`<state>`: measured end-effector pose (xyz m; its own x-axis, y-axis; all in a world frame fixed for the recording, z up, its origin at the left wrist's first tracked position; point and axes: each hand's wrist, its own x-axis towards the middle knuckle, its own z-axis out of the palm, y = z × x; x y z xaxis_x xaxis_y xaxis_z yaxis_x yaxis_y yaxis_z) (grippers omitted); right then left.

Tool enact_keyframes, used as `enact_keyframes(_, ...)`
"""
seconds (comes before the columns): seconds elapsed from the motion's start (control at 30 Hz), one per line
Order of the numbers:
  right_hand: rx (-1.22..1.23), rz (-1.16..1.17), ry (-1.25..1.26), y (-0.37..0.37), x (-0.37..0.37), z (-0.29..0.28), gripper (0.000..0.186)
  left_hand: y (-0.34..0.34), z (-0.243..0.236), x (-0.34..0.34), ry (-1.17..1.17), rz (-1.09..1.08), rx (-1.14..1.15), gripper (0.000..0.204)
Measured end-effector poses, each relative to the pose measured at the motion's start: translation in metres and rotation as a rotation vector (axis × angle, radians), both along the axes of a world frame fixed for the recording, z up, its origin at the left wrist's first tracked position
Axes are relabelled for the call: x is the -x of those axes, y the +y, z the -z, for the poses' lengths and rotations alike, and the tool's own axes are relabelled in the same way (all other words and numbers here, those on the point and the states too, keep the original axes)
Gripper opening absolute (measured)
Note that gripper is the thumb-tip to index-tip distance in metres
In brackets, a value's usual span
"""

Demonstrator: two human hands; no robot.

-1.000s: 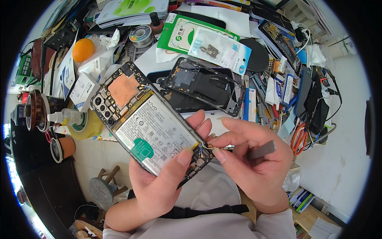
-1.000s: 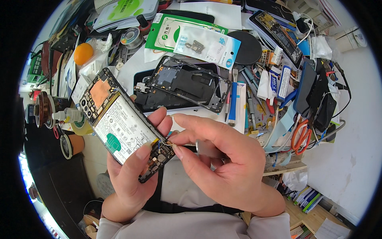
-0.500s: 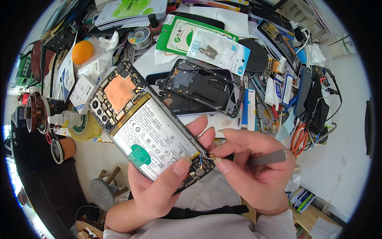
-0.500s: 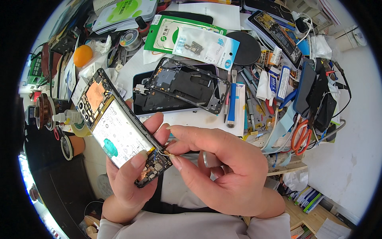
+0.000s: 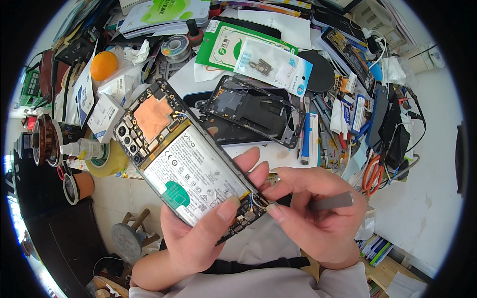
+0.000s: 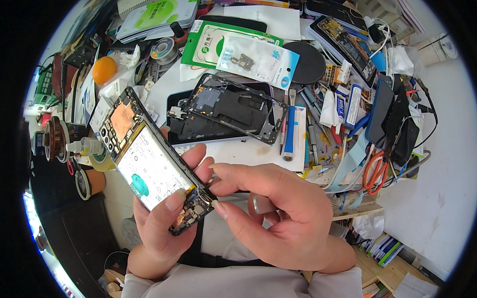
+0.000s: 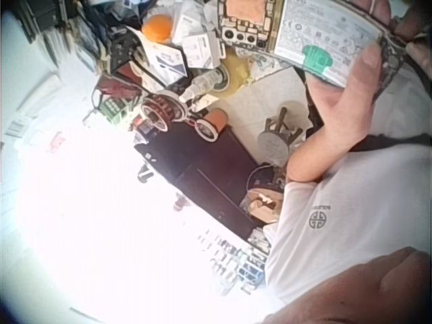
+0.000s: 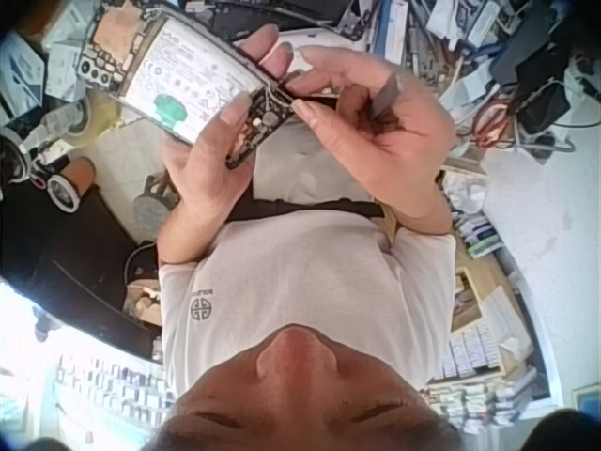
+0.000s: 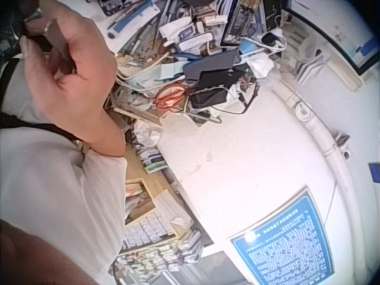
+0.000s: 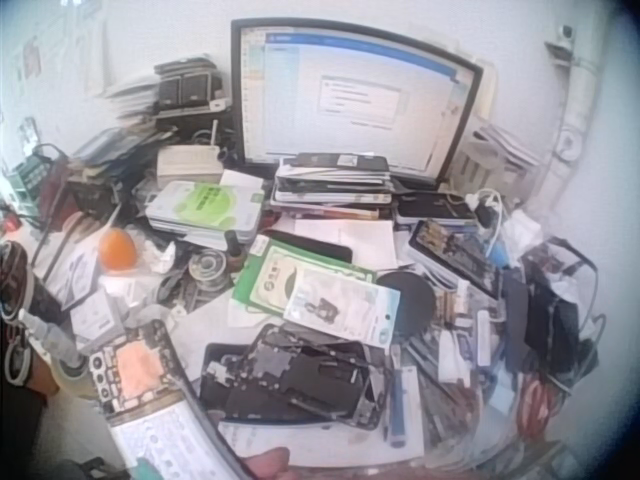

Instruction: The person disassembles a smartphone by prying off the back cover and using a screwdriver to remove screws. They then use tweezers to disconnect internal ribbon cables and lift the battery from the chassis.

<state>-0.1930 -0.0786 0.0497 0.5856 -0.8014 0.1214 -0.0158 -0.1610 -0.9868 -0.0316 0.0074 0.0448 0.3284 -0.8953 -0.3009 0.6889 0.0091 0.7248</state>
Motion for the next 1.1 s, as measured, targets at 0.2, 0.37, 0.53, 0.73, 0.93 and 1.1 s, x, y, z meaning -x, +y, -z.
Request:
enact_keyframes(0.2, 0.132, 0.103, 0.059, -0.001, 0.008, -0.018, 0.025, 0.001, 0.001, -0.004, 0.034, 0.004, 0.008, 0.089)
enact_keyframes(0.37, 0.224, 0.260, -0.188, 0.001, 0.014, -0.027, 0.059, 0.003, -0.002, -0.006, 0.116, 0.028, 0.019, 0.088)
enact_keyframes(0.53, 0.045, 0.204, -0.366, -0.005, 0.027, -0.034, 0.071, 0.007, -0.005, -0.008, 0.130, 0.125, -0.010, 0.089)
enact_keyframes(0.73, -0.007, 0.186, -0.225, -0.001, 0.028, -0.035, 0.058, 0.013, -0.005, -0.009, 0.161, 0.158, 0.036, 0.089)
enact_keyframes(0.93, -0.005, 0.159, -0.207, -0.001, 0.026, -0.033, 0.052, 0.012, 0.007, -0.015, 0.159, 0.263, 0.294, 0.067)
enact_keyframes(1.1, 0.001, 0.118, -0.186, -0.004, 0.027, -0.036, 0.050, 0.011, 0.009, -0.014, 0.163, 0.298, 0.308, 0.068)
